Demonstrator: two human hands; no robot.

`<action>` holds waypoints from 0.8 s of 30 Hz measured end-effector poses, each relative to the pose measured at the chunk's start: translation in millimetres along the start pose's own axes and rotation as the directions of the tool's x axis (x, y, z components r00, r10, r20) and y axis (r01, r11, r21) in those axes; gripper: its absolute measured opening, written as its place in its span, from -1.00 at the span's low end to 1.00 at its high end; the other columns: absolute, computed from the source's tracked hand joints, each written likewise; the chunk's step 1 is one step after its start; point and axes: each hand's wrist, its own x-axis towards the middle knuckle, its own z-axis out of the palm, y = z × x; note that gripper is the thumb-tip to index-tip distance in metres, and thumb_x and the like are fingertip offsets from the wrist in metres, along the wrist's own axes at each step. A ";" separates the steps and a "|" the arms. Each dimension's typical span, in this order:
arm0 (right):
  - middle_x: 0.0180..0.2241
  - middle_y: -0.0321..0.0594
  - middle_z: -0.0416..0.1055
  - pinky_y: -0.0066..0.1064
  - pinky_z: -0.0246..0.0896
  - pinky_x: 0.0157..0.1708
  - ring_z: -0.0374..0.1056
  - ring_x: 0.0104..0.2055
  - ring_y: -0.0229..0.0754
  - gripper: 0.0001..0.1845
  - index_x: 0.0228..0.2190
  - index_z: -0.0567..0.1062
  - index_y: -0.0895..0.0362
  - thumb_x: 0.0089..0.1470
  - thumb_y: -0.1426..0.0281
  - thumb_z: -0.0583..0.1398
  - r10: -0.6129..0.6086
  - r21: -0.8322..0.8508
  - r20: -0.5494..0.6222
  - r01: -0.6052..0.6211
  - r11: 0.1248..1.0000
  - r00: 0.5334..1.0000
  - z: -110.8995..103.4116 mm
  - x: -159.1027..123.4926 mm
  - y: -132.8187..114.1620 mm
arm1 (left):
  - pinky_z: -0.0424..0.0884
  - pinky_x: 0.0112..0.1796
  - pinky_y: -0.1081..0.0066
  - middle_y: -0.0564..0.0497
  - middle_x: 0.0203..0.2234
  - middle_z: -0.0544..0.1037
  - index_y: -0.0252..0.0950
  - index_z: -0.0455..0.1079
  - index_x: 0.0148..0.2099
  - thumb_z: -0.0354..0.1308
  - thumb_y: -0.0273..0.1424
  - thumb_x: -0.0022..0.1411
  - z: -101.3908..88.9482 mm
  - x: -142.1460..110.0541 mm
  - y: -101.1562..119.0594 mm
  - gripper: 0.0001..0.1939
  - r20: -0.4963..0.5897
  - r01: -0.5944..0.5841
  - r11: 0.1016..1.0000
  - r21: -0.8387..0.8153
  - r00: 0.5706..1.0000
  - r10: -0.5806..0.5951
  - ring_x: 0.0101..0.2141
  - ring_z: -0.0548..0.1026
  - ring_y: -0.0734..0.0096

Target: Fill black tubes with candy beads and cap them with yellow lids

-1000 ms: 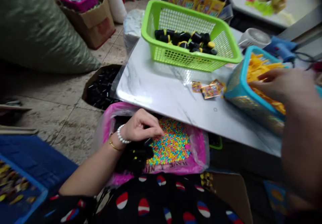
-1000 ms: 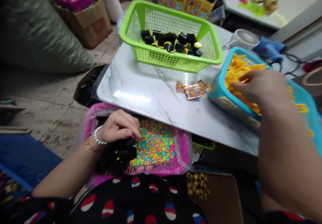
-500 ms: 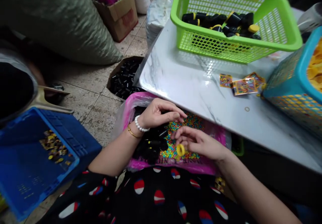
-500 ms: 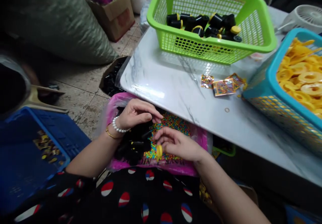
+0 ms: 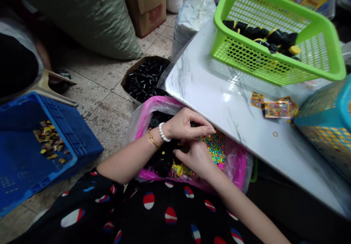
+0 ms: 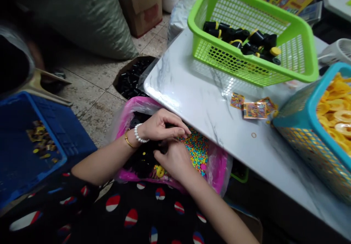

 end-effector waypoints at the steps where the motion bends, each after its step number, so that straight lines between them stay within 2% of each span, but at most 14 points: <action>1: -0.41 -0.14 0.51 -0.36 0.17 -0.48 0.39 -0.45 -0.13 -0.80 -0.34 0.48 0.16 -0.02 0.29 0.22 0.001 0.011 -0.002 -0.001 1.000 1.000 1.8 -0.4 -1.3 | 0.51 -0.31 0.48 -0.10 -0.39 0.65 -0.35 0.58 -0.24 0.19 -0.36 0.20 0.4 0.7 -0.7 -0.80 0.001 -0.001 1.000 -0.004 1.000 0.001 -0.36 0.60 0.41; 4: -0.29 -0.04 0.52 -0.26 0.29 -0.33 0.43 -0.30 -0.02 -0.67 -0.23 0.46 0.19 -0.02 0.26 0.23 -0.014 0.042 -0.009 0.015 0.999 1.000 6.2 -0.8 -4.8 | 0.50 -0.28 0.47 -0.08 -0.38 0.65 -0.33 0.58 -0.26 0.19 -0.34 0.20 1.6 2.4 -1.8 -0.81 0.012 -0.006 1.000 -0.008 1.000 0.006 -0.34 0.59 0.41; 6: -0.25 -0.02 0.51 -0.22 0.33 -0.24 0.44 -0.22 0.01 -0.68 -0.21 0.44 0.20 -0.02 0.31 0.21 -0.043 0.088 -0.028 0.045 0.995 0.999 5.0 -2.7 -2.6 | 0.50 -0.26 0.47 -0.07 -0.37 0.65 -0.32 0.58 -0.27 0.20 -0.34 0.19 2.0 2.4 -1.4 -0.82 0.015 -0.021 1.000 0.009 1.000 0.021 -0.33 0.59 0.41; 9: -0.18 0.01 0.47 -0.17 0.35 -0.17 0.42 -0.15 0.03 -0.64 -0.13 0.39 0.21 -0.02 0.39 0.18 -0.076 0.072 -0.105 0.084 0.994 0.992 -8.1 -11.3 15.6 | 0.50 -0.26 0.46 -0.10 -0.34 0.65 -0.37 0.58 -0.24 0.19 -0.36 0.20 1.4 0.7 0.0 -0.81 0.010 -0.063 0.998 0.027 0.998 0.063 -0.32 0.59 0.39; 12: -0.10 0.10 0.42 -0.08 0.34 -0.13 0.36 -0.07 0.10 -0.56 -0.01 0.32 0.24 0.02 0.47 0.14 -0.171 -0.181 -0.127 0.147 0.972 0.977 -27.0 -22.1 44.3 | 0.50 -0.23 0.44 -0.12 -0.32 0.65 -0.38 0.57 -0.22 0.18 -0.37 0.22 1.4 -0.5 0.0 -0.80 0.003 -0.105 0.994 0.020 0.994 0.105 -0.30 0.59 0.37; 14: -0.09 0.13 0.41 -0.02 0.31 -0.08 0.32 -0.02 0.14 -0.58 0.00 0.33 0.24 0.06 0.56 0.08 -0.238 -0.387 -0.070 0.193 0.902 0.969 -34.2 -26.6 58.1 | 0.49 -0.22 0.43 -0.11 -0.32 0.65 -0.36 0.58 -0.23 0.18 -0.37 0.22 2.5 -0.1 -0.5 -0.81 -0.004 -0.126 0.991 0.045 0.992 0.127 -0.30 0.59 0.36; 16: -0.10 0.12 0.41 0.00 0.28 -0.04 0.28 0.03 0.14 -0.62 -0.06 0.39 0.21 0.08 0.62 0.04 -0.289 -0.468 0.023 0.266 0.843 0.957 -34.6 -28.5 63.4 | 0.49 -0.22 0.43 -0.08 -0.32 0.65 -0.32 0.59 -0.24 0.18 -0.37 0.21 3.7 0.7 -0.7 -0.82 0.000 -0.125 0.988 0.085 0.992 0.126 -0.30 0.59 0.37; 18: -0.10 0.08 0.42 -0.03 0.26 0.00 0.26 0.05 0.11 -0.65 -0.12 0.43 0.19 0.06 0.63 0.05 -0.346 -0.382 0.090 0.354 0.854 0.934 -31.6 -29.5 62.5 | 0.49 -0.24 0.44 -0.06 -0.33 0.65 -0.30 0.59 -0.23 0.19 -0.36 0.21 3.8 1.0 -0.4 -0.82 0.018 -0.114 0.988 0.108 0.993 0.113 -0.32 0.59 0.39; 20: -0.11 0.00 0.43 -0.09 0.29 0.00 0.29 0.03 0.06 -0.69 -0.15 0.43 0.15 0.03 0.59 0.11 -0.368 -0.209 0.036 0.367 0.906 0.929 -30.1 -31.7 60.5 | 0.49 -0.24 0.43 -0.08 -0.32 0.65 -0.31 0.58 -0.20 0.20 -0.34 0.21 2.4 0.6 0.2 -0.81 0.055 -0.125 0.986 0.111 0.991 0.120 -0.31 0.58 0.37; 22: -0.15 -0.09 0.44 -0.17 0.33 -0.05 0.36 -0.05 -0.02 -0.72 -0.16 0.42 0.11 0.03 0.52 0.17 -0.286 -0.021 -0.089 0.286 0.958 0.954 -32.3 -36.2 60.5 | 0.49 -0.19 0.40 -0.13 -0.27 0.63 -0.35 0.55 -0.12 0.26 -0.32 0.16 0.3 -0.3 0.8 -0.74 0.139 -0.172 0.980 0.098 0.978 0.157 -0.27 0.58 0.32; 24: -0.20 -0.16 0.45 -0.24 0.35 -0.10 0.40 -0.13 -0.09 -0.73 -0.17 0.41 0.09 0.03 0.46 0.22 -0.139 0.155 -0.199 0.171 0.973 0.970 -36.3 -42.0 61.2 | 0.48 -0.11 0.36 -0.17 -0.19 0.59 -0.36 0.50 -0.04 0.35 -0.32 0.07 -0.8 -0.7 1.0 -0.61 0.260 -0.245 0.966 0.085 0.941 0.215 -0.19 0.56 0.26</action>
